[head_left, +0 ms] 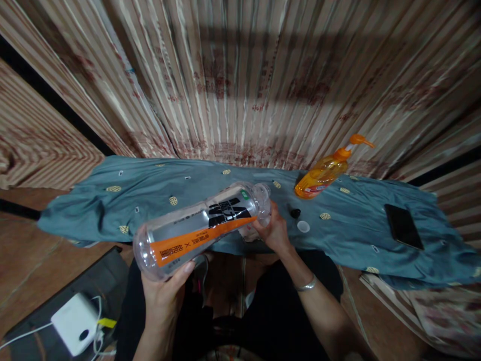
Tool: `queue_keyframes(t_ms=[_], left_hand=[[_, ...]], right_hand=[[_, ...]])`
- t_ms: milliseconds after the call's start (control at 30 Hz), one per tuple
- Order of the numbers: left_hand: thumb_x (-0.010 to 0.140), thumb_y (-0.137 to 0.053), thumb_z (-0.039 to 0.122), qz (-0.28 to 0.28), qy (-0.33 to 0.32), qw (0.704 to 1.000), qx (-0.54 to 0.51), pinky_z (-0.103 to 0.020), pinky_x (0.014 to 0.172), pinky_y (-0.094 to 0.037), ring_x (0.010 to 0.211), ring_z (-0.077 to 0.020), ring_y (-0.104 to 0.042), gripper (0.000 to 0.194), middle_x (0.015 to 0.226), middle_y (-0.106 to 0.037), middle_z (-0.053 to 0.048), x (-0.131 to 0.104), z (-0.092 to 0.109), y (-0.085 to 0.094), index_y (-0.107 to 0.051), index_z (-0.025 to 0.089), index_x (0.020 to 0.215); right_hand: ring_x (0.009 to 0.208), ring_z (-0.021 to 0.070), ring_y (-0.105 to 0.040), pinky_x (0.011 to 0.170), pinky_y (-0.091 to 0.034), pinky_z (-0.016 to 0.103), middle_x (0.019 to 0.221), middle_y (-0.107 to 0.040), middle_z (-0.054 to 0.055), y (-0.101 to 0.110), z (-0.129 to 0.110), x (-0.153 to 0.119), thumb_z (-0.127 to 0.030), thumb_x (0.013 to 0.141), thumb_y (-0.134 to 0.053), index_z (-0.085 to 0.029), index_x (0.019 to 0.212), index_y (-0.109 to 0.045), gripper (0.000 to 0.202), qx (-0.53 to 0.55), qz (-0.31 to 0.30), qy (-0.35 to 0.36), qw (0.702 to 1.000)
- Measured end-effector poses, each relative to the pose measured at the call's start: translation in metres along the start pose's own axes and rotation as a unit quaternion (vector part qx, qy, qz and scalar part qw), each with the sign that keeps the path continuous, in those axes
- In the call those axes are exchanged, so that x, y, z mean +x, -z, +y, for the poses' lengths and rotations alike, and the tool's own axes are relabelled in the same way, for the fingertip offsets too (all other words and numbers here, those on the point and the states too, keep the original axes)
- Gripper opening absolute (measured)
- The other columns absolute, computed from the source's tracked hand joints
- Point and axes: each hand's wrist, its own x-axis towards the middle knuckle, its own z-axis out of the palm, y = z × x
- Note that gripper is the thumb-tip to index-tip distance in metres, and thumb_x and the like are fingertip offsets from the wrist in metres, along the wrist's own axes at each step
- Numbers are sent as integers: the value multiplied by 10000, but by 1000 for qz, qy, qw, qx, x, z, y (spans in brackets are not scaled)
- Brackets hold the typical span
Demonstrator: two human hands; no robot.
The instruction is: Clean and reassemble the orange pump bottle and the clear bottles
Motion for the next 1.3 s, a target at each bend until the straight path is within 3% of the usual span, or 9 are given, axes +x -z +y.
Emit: queue_keyframes(t_ms=[333, 833, 1033, 1300], left_hand=[[553, -1175, 360, -4, 10, 1000, -15, -669, 1290, -588, 1247, -352, -807, 1190, 1493, -803, -80, -1, 1, -1, -705, 349, 1647], [561, -1153, 325, -5, 17, 1000, 1, -690, 1286, -584, 1268, -379, -823, 1237, 1453, -811, -78, -3, 5, -2, -641, 343, 1688], [539, -1162, 364, 5, 29, 1000, 3, -668, 1262, -608, 1170, -333, -820, 1188, 1349, -841, -36, -4, 7, -4, -705, 351, 1635], [520, -1172, 357, -3, 26, 1000, 4, -675, 1228, -634, 1167, -360, -835, 1232, 1382, -842, -82, 0, 3, 1, -690, 331, 1654]], right_hand=[[995, 375, -899, 895, -754, 504, 1179, -915, 108, 0, 2, 0, -446, 803, -764, -224, 1478, -697, 714, -1, 2, 14, 1000], [1021, 384, -907, 890, -765, 512, 1196, -915, 104, -1, 5, 0, -418, 808, -781, -241, 1514, -668, 737, -8, -7, 2, 1000], [1074, 392, -908, 928, -763, 523, 1234, -915, 111, 1, 1, -1, -437, 807, -773, -231, 1510, -674, 738, 1, -11, -10, 1000], [1070, 402, -907, 938, -759, 544, 1243, -913, 135, 1, 1, 0, -499, 811, -763, -202, 1521, -661, 776, 5, -13, -6, 1000]])
